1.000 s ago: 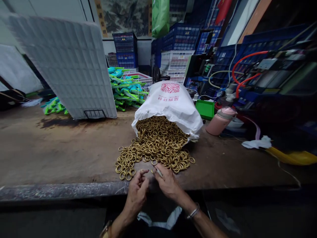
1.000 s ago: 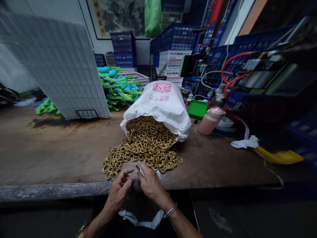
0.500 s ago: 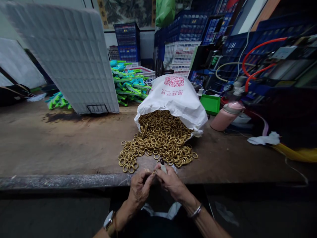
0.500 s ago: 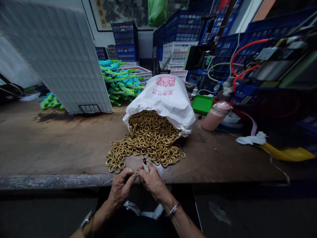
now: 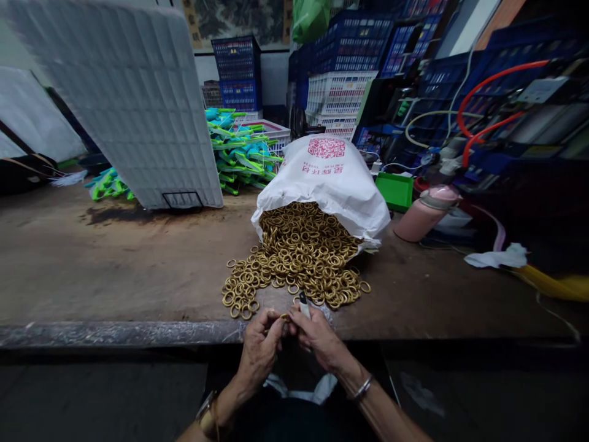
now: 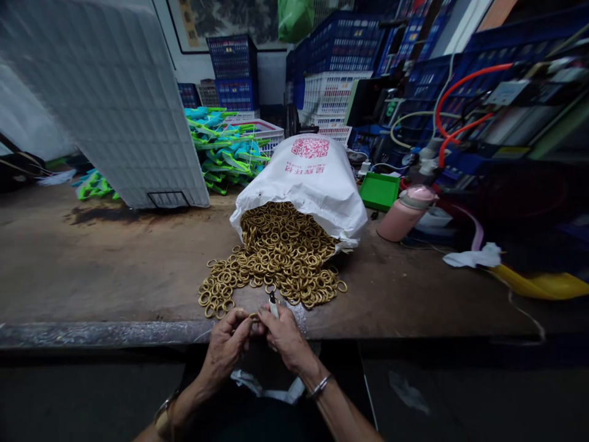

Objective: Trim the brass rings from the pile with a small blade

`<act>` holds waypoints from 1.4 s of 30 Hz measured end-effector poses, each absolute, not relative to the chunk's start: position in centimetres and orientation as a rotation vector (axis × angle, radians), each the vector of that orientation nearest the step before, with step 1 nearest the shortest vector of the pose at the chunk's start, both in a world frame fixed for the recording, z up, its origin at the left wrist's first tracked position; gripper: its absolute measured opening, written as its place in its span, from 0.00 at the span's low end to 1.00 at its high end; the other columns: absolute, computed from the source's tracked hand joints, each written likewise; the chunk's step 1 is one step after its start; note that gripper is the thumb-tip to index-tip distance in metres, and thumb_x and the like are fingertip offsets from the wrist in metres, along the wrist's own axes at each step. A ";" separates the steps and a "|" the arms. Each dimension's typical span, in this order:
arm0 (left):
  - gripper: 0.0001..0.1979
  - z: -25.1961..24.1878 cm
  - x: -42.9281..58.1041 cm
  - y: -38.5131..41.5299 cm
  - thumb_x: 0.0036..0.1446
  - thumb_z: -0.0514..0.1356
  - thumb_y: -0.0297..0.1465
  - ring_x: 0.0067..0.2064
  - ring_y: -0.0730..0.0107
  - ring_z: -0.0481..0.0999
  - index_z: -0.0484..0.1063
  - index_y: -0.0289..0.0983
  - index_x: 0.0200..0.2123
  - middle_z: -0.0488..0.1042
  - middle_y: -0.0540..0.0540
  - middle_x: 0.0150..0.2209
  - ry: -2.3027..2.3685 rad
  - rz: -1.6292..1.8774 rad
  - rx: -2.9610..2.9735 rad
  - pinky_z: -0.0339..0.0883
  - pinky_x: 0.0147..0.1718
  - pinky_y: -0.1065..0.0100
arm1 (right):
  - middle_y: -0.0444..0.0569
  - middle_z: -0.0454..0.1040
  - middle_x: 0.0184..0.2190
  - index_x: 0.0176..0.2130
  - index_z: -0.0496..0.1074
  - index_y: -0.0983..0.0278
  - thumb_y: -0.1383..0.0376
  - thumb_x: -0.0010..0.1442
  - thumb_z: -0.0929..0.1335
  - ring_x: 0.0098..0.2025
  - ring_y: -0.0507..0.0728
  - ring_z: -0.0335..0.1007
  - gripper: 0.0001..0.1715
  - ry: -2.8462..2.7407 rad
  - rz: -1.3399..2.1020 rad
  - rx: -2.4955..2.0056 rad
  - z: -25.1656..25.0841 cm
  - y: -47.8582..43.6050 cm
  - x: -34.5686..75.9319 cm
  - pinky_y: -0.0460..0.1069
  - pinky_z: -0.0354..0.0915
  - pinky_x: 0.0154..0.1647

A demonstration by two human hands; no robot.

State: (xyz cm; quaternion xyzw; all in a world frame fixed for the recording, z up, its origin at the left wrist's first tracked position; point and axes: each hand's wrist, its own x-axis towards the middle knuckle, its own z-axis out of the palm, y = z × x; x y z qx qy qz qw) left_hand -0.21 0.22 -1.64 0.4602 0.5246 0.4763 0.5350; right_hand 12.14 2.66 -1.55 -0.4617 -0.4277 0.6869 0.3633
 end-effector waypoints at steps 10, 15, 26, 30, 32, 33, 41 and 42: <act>0.16 -1.5 -0.8 0.1 0.51 0.55 0.44 0.14 0.84 0.55 0.63 0.35 0.25 0.62 0.55 0.17 1.093 0.972 0.831 0.47 0.11 0.80 | 0.39 0.59 0.17 0.23 0.61 0.64 0.60 0.52 0.60 0.22 0.48 0.54 0.11 -1.524 1.311 -1.395 -1.2 3.3 12.2 0.45 0.54 0.26; 0.16 -1.3 -0.8 0.1 0.51 0.56 0.43 0.15 0.84 0.57 0.63 0.35 0.25 0.63 0.55 0.18 1.029 0.954 0.769 0.48 0.12 0.80 | 0.39 0.59 0.18 0.24 0.62 0.64 0.59 0.52 0.61 0.23 0.49 0.55 0.11 -1.540 1.306 -1.376 -0.9 3.2 12.1 0.45 0.54 0.27; 0.18 -1.2 -0.9 0.0 0.47 0.58 0.46 0.15 0.84 0.58 0.60 0.37 0.27 0.64 0.56 0.20 1.014 1.001 0.695 0.48 0.13 0.79 | 0.41 0.62 0.19 0.25 0.62 0.63 0.62 0.56 0.57 0.23 0.50 0.57 0.12 -1.739 1.095 -1.432 -1.7 2.8 12.6 0.44 0.53 0.25; 0.17 -0.6 -0.9 0.2 0.48 0.57 0.45 0.16 0.84 0.58 0.59 0.37 0.25 0.63 0.56 0.19 1.079 1.002 0.761 0.52 0.14 0.79 | 0.42 0.64 0.20 0.28 0.63 0.62 0.71 0.52 0.57 0.23 0.50 0.59 0.08 -2.049 0.865 -1.467 -1.9 2.1 12.8 0.44 0.51 0.26; 0.17 -0.7 -0.9 0.2 0.48 0.57 0.45 0.16 0.84 0.58 0.59 0.36 0.26 0.63 0.56 0.19 1.106 1.003 0.791 0.53 0.15 0.79 | 0.42 0.65 0.21 0.29 0.63 0.62 0.75 0.48 0.57 0.24 0.50 0.60 0.11 -2.136 0.814 -1.494 -1.8 1.9 12.8 0.44 0.51 0.26; 0.17 -0.9 -0.8 0.2 0.48 0.57 0.45 0.16 0.84 0.58 0.59 0.37 0.26 0.63 0.56 0.19 1.116 1.004 0.802 0.52 0.15 0.79 | 0.42 0.66 0.21 0.30 0.63 0.62 0.76 0.47 0.57 0.24 0.50 0.61 0.13 -2.165 0.796 -1.505 -1.7 1.8 12.7 0.44 0.51 0.27; 0.18 -1.3 -0.9 -0.1 0.48 0.57 0.47 0.15 0.83 0.57 0.60 0.37 0.24 0.62 0.55 0.18 1.131 1.025 0.918 0.50 0.13 0.79 | 0.43 0.68 0.23 0.33 0.62 0.62 0.76 0.46 0.57 0.25 0.51 0.62 0.14 -2.292 0.742 -1.566 -2.0 2.1 13.1 0.45 0.47 0.25; 0.18 -1.0 -0.9 -0.2 0.48 0.57 0.46 0.16 0.83 0.58 0.60 0.37 0.23 0.63 0.55 0.18 1.119 1.023 0.944 0.51 0.14 0.79 | 0.44 0.68 0.23 0.34 0.62 0.63 0.75 0.47 0.58 0.24 0.51 0.62 0.14 -2.300 0.727 -1.583 -2.2 2.2 13.2 0.45 0.47 0.25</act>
